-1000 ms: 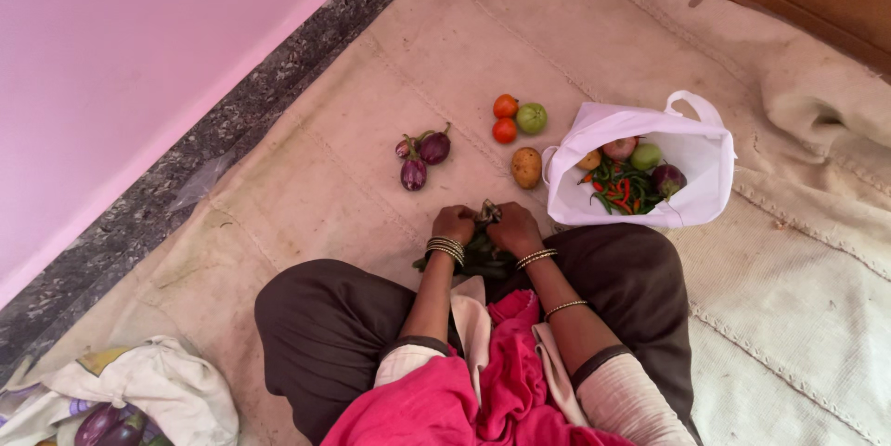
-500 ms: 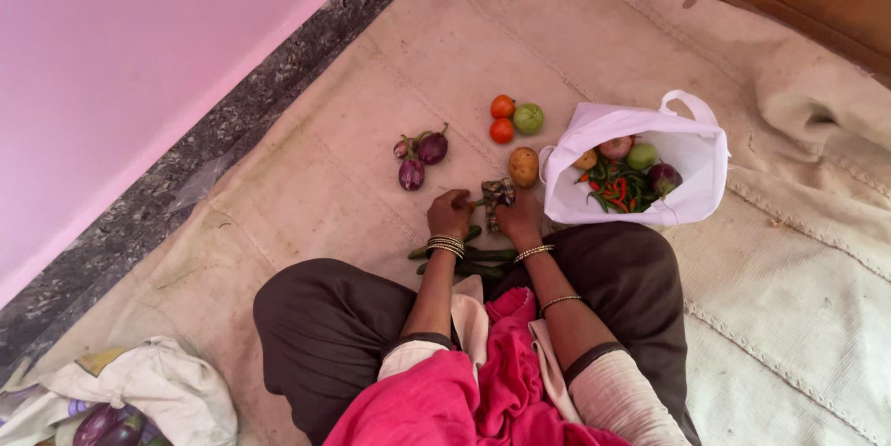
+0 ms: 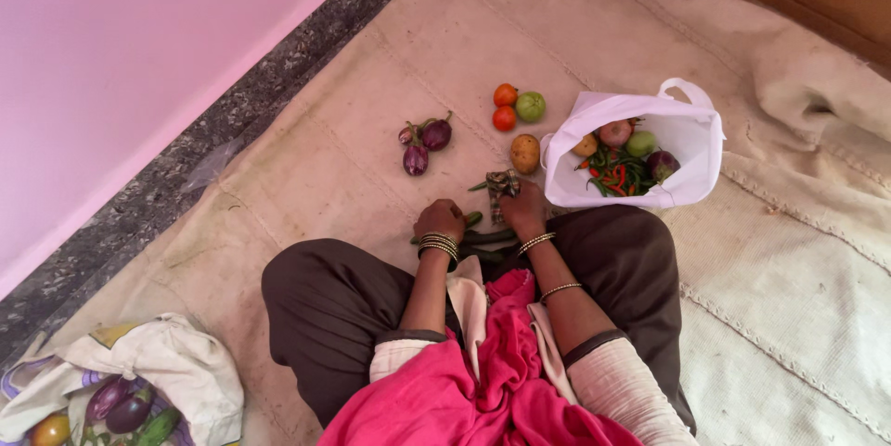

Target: The person sits on the floor and sorts vegetables, taking eggplants, tomatoes, potatoes, and chilies out of a white plastic bag and placing them on the mat.

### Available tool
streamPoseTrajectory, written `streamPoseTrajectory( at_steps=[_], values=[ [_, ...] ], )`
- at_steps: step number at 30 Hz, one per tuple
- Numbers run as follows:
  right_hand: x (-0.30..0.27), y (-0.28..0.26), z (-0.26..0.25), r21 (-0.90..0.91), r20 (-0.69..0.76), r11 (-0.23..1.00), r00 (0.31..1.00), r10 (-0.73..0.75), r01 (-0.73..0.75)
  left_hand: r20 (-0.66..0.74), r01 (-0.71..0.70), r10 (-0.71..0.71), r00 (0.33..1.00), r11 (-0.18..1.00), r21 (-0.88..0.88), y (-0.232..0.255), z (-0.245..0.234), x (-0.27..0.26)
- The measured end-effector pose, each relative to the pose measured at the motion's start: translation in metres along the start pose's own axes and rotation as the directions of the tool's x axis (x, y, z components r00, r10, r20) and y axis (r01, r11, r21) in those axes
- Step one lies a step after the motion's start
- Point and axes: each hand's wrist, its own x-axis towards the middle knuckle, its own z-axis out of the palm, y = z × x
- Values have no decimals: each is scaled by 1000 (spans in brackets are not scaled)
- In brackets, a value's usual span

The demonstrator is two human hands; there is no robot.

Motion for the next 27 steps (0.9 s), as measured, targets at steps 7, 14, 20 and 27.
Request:
streamPoseTrajectory(
  at_steps=[7, 14, 20, 27],
  values=[
    [-13, 6, -9, -113, 47, 994, 999, 10, -4, 59, 44, -46, 997, 998, 34, -4, 0, -6],
    [-25, -11, -14, -94, 40, 996, 999, -5, 9, 0, 14, -14, 1000, 1000, 4, 4, 3, -1],
    [-9, -1, -3, -49, -39, 998, 998, -51, 49, -128, -111, 100, 987, 991, -78, -5, 22, 11],
    [16, 10, 14, -65, -158, 998, 987, -36, 26, -113, -133, 115, 987, 977, -164, 3, 23, 16]
  ],
)
